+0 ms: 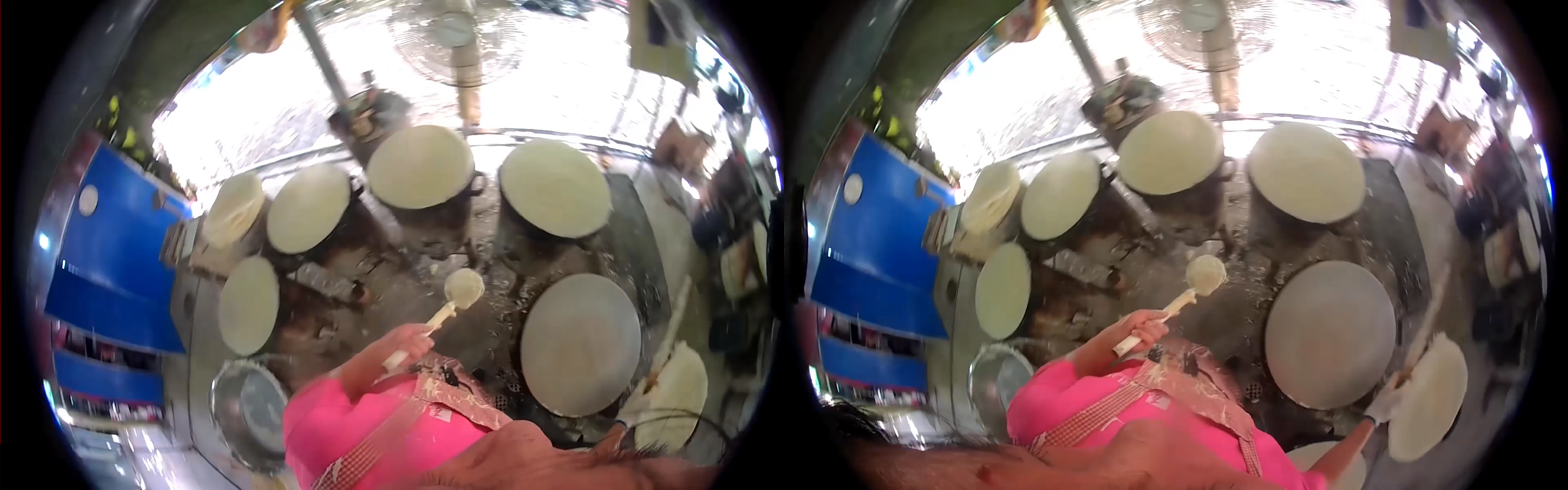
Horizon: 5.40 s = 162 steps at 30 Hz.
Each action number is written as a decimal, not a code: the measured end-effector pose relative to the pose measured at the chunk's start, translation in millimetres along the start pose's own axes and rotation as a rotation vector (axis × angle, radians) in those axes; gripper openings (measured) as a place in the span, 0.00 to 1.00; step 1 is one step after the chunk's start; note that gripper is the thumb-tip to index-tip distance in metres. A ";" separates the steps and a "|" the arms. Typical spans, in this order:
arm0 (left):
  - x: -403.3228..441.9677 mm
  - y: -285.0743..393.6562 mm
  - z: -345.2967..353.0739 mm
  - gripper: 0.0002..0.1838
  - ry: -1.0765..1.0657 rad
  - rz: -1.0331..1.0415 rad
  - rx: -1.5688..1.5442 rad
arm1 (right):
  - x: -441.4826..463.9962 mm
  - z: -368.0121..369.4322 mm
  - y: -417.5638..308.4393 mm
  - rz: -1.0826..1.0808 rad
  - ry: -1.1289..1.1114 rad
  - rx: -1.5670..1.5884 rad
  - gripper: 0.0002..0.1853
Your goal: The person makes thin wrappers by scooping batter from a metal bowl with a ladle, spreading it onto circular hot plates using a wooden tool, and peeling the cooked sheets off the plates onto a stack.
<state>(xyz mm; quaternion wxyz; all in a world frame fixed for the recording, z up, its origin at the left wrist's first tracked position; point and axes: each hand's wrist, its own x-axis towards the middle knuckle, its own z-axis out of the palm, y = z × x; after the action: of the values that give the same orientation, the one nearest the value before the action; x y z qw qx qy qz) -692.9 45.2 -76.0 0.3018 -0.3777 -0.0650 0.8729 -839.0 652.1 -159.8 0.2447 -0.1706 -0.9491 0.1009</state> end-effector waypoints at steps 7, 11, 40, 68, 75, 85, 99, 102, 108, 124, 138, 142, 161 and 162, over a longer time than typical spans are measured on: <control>-76.2 55.4 -53.7 0.10 -0.069 0.181 0.018 | -78.0 47.9 -353.6 -0.097 -0.592 0.604 0.18; -116.2 102.9 -89.7 0.09 -0.093 0.169 -0.061 | -97.0 101.3 -445.7 -0.132 -0.598 0.368 0.20; -92.9 100.6 -66.3 0.18 -0.409 0.582 -0.646 | 7.1 294.4 -722.6 -0.165 -0.585 0.643 0.24; -141.3 64.8 -133.1 0.17 -0.556 0.598 -0.701 | -61.5 174.9 -754.5 -0.746 0.039 0.714 0.12; -209.2 40.1 -234.5 0.18 -0.600 0.485 -0.595 | -82.2 35.0 -819.7 -0.853 0.186 0.536 0.10; -273.4 -32.4 -299.8 0.19 -0.481 0.720 -0.644 | -115.3 -67.7 -980.3 -1.605 -0.041 0.372 0.11; -269.1 -44.0 -277.3 0.19 -0.858 1.055 -1.065 | -302.9 -95.8 -1245.9 -1.828 -0.399 0.679 0.15; -270.8 -24.6 -254.9 0.18 -0.922 1.182 -1.122 | -350.9 -138.4 -1292.9 -1.927 -0.181 0.750 0.14; -239.7 -12.0 -276.1 0.20 -0.989 1.268 -1.088 | -466.9 -182.7 -1260.5 -2.334 0.067 0.610 0.12; -269.1 -10.6 -234.4 0.19 -0.886 1.585 -1.358 | -487.1 -227.3 -1382.3 -2.260 -1.089 0.704 0.08; -287.0 7.9 -236.9 0.13 -0.837 1.450 -1.329 | -498.2 -162.8 -1388.1 -2.279 0.150 0.666 0.11; -283.5 13.6 -242.4 0.16 -0.926 1.376 -1.294 | -554.8 -84.8 -1289.3 -2.306 0.006 0.647 0.13; -245.4 -61.9 -273.5 0.17 -0.994 2.002 -1.044 | -701.4 24.5 -1167.7 -2.002 -1.761 0.792 0.15; -246.6 -74.5 -282.8 0.16 -0.839 2.070 -1.049 | -701.1 4.1 -1138.7 -2.019 -1.780 0.764 0.16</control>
<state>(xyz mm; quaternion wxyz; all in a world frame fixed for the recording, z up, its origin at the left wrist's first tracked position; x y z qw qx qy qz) -328.4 -68.9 -97.4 -0.7636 -0.0173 -0.1695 0.6228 -577.3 -659.2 -151.6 -0.4355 0.7747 -0.4098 0.2055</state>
